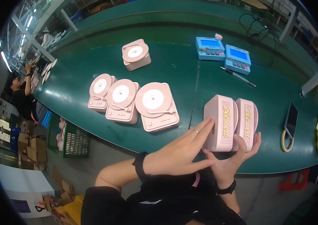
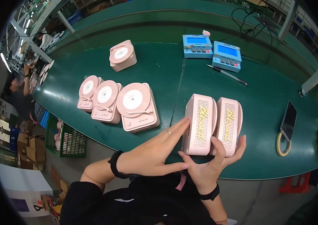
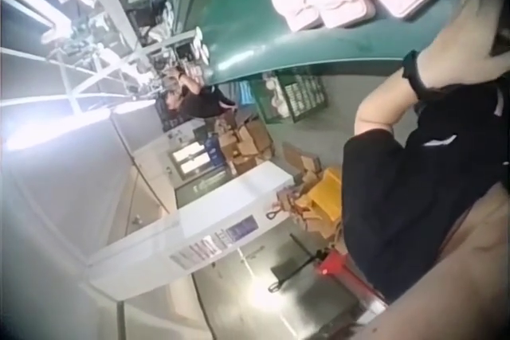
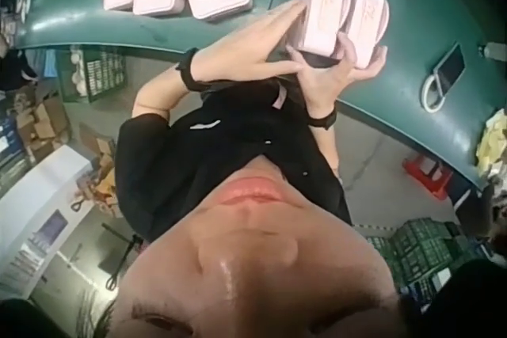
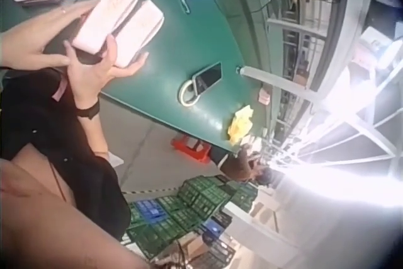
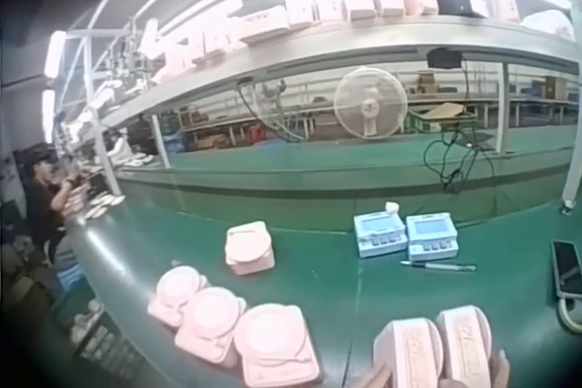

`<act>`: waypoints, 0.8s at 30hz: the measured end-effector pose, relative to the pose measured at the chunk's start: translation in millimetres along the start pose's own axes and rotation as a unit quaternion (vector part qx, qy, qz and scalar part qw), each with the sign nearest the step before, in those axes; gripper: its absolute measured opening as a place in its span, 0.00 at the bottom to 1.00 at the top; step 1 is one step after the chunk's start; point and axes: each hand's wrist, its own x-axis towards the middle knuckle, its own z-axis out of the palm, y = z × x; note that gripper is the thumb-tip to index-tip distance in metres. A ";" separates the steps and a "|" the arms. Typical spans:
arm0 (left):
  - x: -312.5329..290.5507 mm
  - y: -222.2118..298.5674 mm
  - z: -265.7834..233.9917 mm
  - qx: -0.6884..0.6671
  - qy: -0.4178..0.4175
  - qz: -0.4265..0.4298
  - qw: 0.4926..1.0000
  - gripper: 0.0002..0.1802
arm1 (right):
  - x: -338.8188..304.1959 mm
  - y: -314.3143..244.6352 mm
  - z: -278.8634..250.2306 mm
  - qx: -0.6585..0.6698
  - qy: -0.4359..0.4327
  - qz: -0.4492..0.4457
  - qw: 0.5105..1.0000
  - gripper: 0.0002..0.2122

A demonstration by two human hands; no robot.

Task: The person gathers pink record player speakers on the table, turns them over, and presses their buttons. They then pick up and set aside the speakers one by one.

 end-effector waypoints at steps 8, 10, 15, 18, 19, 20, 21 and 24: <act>-44.4 -5.2 -23.3 -0.047 -0.024 -0.039 0.998 0.43 | 7.8 -10.2 -5.8 -0.061 -0.030 0.008 0.998 0.32; -57.6 -10.2 -36.5 0.024 0.039 -0.048 0.998 0.43 | 5.8 -11.1 -10.8 -0.055 -0.054 0.029 0.997 0.31; -84.7 -20.3 -50.4 0.203 0.193 -0.193 0.940 0.45 | 2.9 -12.8 -22.0 -0.038 -0.081 0.050 0.995 0.32; -107.2 -35.9 -68.1 0.294 0.288 -0.287 0.865 0.45 | 6.4 -16.0 -29.6 -0.088 -0.109 0.026 0.990 0.33; -114.1 -42.9 -74.0 0.299 0.289 -0.281 0.865 0.45 | 7.9 -17.4 -30.4 -0.096 -0.116 0.024 0.988 0.33; -119.7 -50.7 -79.2 0.274 0.283 -0.304 0.868 0.45 | 9.4 -18.9 -30.7 -0.111 -0.118 0.021 0.987 0.33; -123.4 -57.8 -82.0 0.249 0.277 -0.326 0.869 0.45 | 11.2 -19.9 -30.4 -0.126 -0.120 0.017 0.985 0.33; -124.8 -72.8 -81.7 0.231 0.278 -0.333 0.871 0.46 | 19.6 -18.0 -25.6 -0.159 -0.128 -0.001 0.979 0.34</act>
